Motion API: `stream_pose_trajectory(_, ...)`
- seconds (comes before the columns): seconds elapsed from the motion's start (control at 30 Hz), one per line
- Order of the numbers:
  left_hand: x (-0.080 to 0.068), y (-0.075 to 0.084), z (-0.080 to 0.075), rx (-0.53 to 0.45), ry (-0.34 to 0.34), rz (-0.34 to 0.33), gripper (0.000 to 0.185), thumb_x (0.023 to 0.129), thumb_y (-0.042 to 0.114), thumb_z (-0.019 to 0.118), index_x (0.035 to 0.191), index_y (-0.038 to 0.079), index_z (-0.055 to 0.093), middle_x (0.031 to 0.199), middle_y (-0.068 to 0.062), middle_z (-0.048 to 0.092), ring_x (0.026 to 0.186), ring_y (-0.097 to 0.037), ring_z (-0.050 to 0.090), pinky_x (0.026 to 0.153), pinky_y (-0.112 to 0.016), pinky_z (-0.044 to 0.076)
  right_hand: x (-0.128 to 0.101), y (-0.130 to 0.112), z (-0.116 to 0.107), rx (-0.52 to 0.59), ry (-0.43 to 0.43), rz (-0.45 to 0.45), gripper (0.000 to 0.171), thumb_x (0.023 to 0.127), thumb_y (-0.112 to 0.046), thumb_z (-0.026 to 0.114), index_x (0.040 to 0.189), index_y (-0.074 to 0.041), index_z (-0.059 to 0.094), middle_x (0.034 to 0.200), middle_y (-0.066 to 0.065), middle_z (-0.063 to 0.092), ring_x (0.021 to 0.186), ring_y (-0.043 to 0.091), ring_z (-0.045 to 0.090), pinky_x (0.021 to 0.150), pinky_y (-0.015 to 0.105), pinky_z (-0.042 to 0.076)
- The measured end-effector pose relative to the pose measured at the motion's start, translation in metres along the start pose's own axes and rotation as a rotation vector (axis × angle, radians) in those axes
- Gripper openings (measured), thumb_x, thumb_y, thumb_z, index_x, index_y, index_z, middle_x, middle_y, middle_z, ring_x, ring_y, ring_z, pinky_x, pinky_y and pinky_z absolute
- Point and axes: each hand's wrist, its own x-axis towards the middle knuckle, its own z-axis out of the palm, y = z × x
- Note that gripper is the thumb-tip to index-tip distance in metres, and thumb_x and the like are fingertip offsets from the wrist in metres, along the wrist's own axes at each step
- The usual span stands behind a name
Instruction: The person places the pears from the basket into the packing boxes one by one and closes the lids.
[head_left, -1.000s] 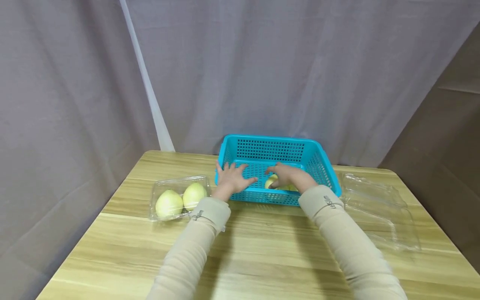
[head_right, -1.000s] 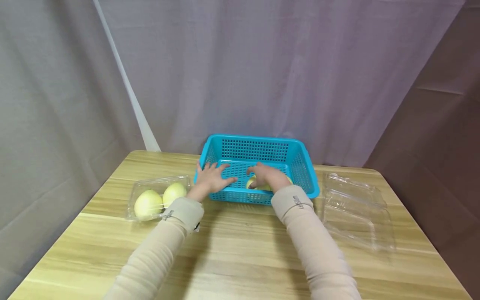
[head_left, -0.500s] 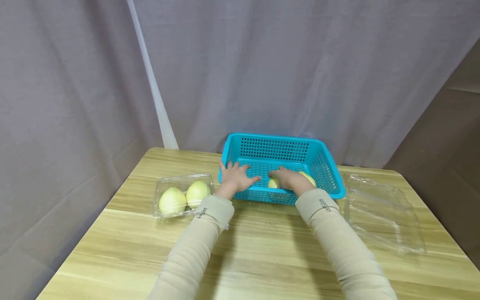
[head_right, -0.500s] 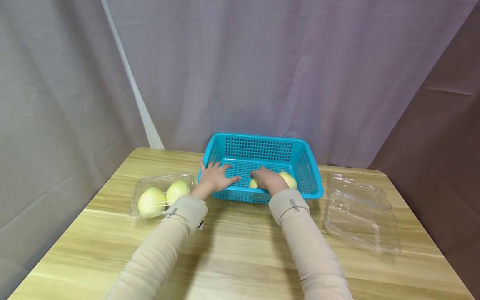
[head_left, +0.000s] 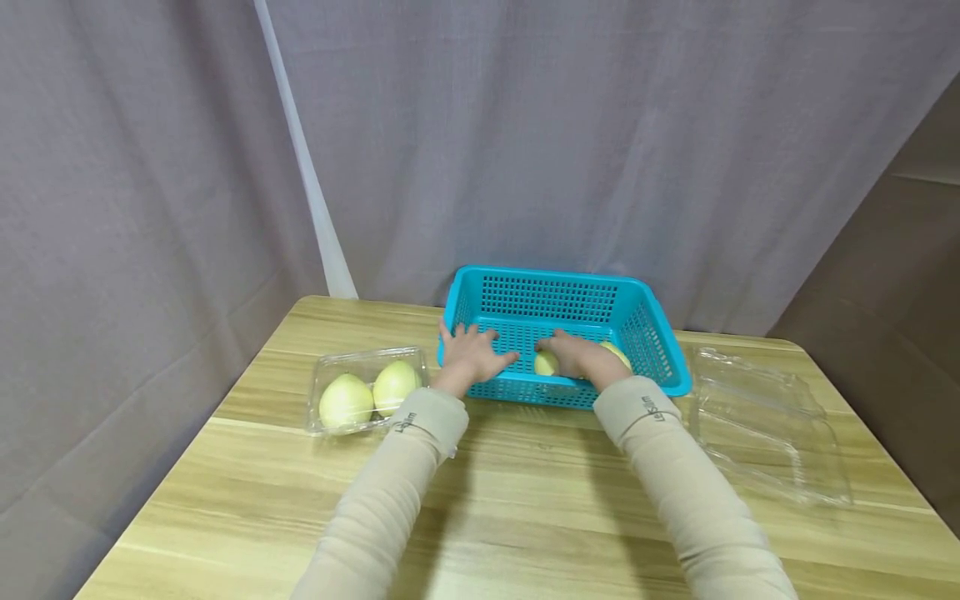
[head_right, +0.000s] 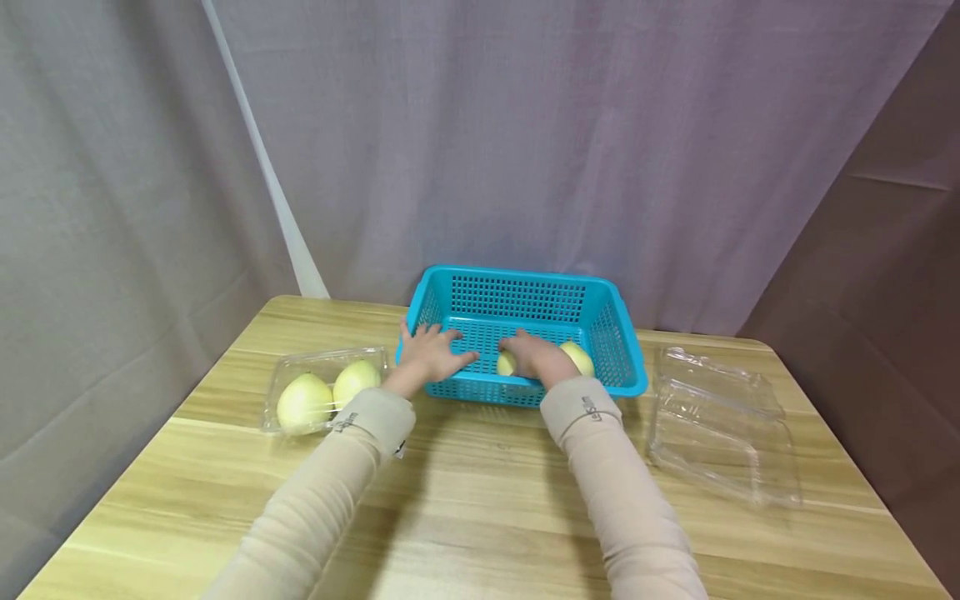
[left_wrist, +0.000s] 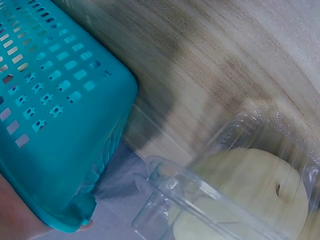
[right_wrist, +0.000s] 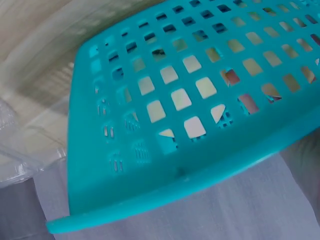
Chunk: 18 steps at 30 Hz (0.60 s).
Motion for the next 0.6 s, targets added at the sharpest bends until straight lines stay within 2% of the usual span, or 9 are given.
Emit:
stream_pose_trajectory(0.1,0.001,0.001,-0.001,0.008,0.002,0.0,0.066,0.089,0.068,0.037,0.14,0.027,0.045,0.149,-0.008,0.039,0.141,-0.035,0.028,0.114,-0.063,-0.003,-0.002,0.001,-0.002,-0.001,0.051,-0.034,0.05,0.086,-0.015,0.069,0.131,-0.006,0.051,0.134,0.029,0.041,0.105,0.037,0.056,0.087,0.049,0.05)
stream_pose_trajectory(0.27,0.0,-0.002,-0.002,0.007,0.004,-0.007,0.065,0.089,0.067,0.037,0.14,0.027,0.046,0.149,-0.008,0.039,0.141,-0.035,0.028,0.114,-0.062,-0.003,-0.006,0.002,-0.006,0.002,0.099,-0.061,0.053,0.081,-0.015,0.074,0.128,-0.005,0.054,0.123,0.025,0.046,0.093,0.03,0.057,0.079,0.043,0.052)
stream_pose_trajectory(0.4,-0.001,-0.006,-0.002,-0.008,-0.006,-0.026,0.064,0.089,0.066,0.039,0.14,0.027,0.046,0.148,-0.008,0.039,0.14,-0.035,0.028,0.114,-0.062,-0.004,-0.007,0.001,-0.01,0.009,0.113,-0.057,0.056,0.081,-0.018,0.074,0.131,-0.007,0.052,0.118,0.022,0.047,0.09,0.029,0.056,0.075,0.041,0.051)
stream_pose_trajectory(0.6,0.0,-0.009,-0.001,0.003,-0.003,-0.039,0.065,0.089,0.068,0.038,0.14,0.028,0.046,0.149,-0.007,0.038,0.141,-0.034,0.028,0.114,-0.062,-0.005,-0.009,0.003,-0.015,0.068,0.145,-0.086,0.059,0.081,-0.019,0.071,0.134,-0.007,0.05,0.125,0.024,0.043,0.097,0.033,0.052,0.074,0.041,0.05)
